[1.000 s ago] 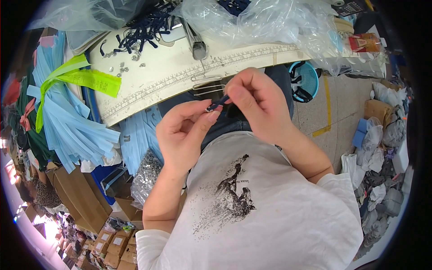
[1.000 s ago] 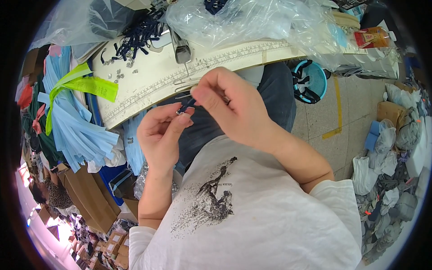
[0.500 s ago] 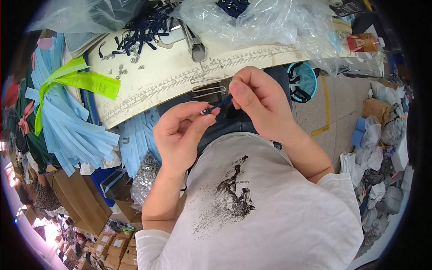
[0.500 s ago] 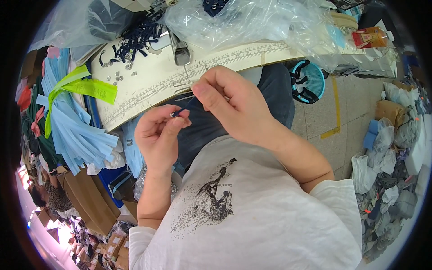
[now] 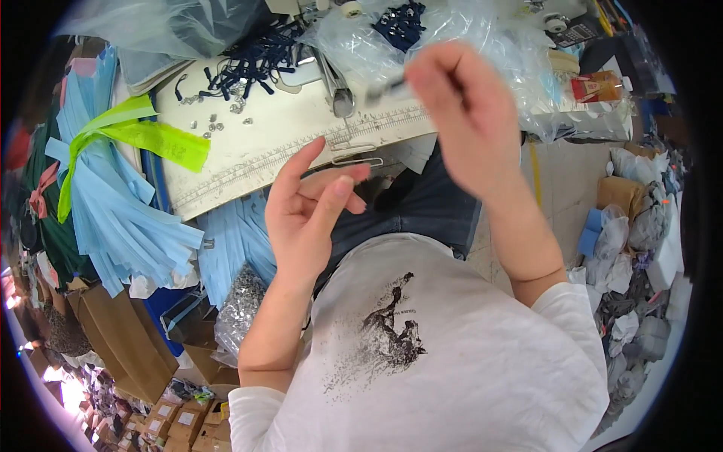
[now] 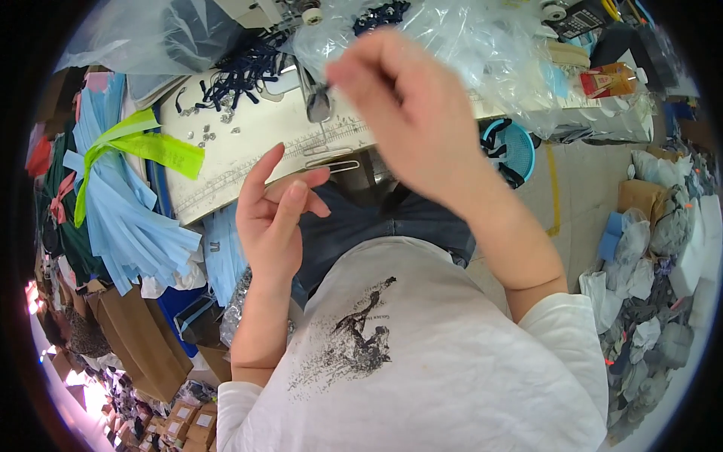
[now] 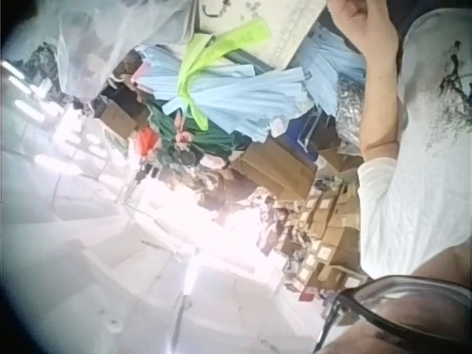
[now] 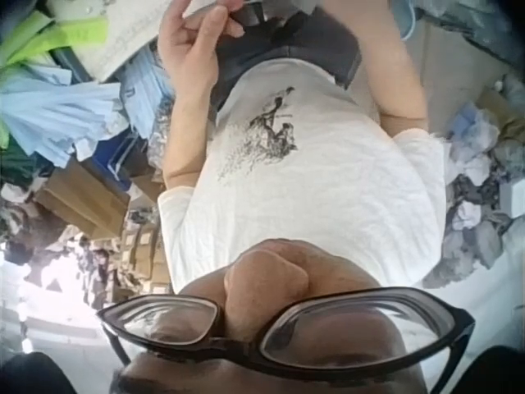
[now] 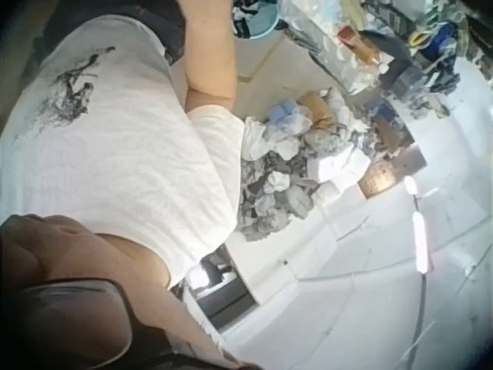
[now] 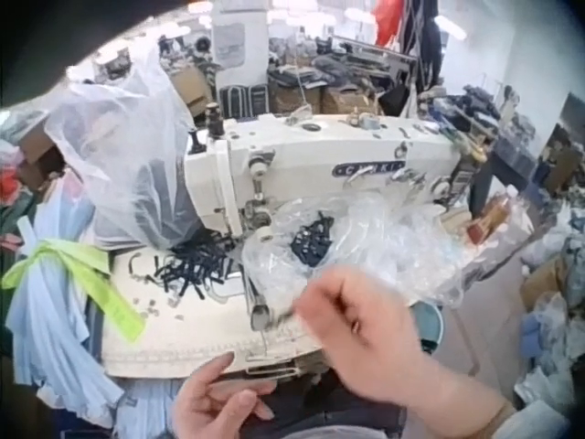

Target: Manually attaching small metal components to fabric ribbons at a workshop station.

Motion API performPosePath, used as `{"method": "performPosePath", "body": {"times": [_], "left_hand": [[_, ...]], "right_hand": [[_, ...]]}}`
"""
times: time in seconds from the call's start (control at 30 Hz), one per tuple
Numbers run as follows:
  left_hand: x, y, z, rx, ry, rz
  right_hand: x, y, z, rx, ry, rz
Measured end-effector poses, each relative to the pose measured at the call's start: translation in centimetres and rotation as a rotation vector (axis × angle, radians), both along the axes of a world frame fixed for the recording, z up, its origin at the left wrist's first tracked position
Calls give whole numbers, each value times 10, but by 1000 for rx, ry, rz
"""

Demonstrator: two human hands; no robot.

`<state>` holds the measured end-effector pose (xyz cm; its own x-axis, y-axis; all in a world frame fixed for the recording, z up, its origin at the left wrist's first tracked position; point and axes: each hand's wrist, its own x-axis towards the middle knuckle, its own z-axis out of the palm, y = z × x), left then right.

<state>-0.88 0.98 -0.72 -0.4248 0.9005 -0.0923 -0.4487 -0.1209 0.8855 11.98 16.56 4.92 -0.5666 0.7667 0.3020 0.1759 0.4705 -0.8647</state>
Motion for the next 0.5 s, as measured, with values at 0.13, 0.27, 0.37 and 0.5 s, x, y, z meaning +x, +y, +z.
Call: {"method": "performPosePath", "body": {"times": [0.13,0.27,0.37,0.5], "left_hand": [[-12,-11,-19,-135,58,70],[-45,-19,-27,-276,447,261],[-87,-2,-31,-329,858,377],[-117,20,-30,-391,1321,235]], "right_hand": [[-10,57,-1,249,-54,-241],[-9,26,-9,-341,251,-149],[0,1,-35,-1179,453,218],[-13,-30,-32,-1373,485,12]]}}
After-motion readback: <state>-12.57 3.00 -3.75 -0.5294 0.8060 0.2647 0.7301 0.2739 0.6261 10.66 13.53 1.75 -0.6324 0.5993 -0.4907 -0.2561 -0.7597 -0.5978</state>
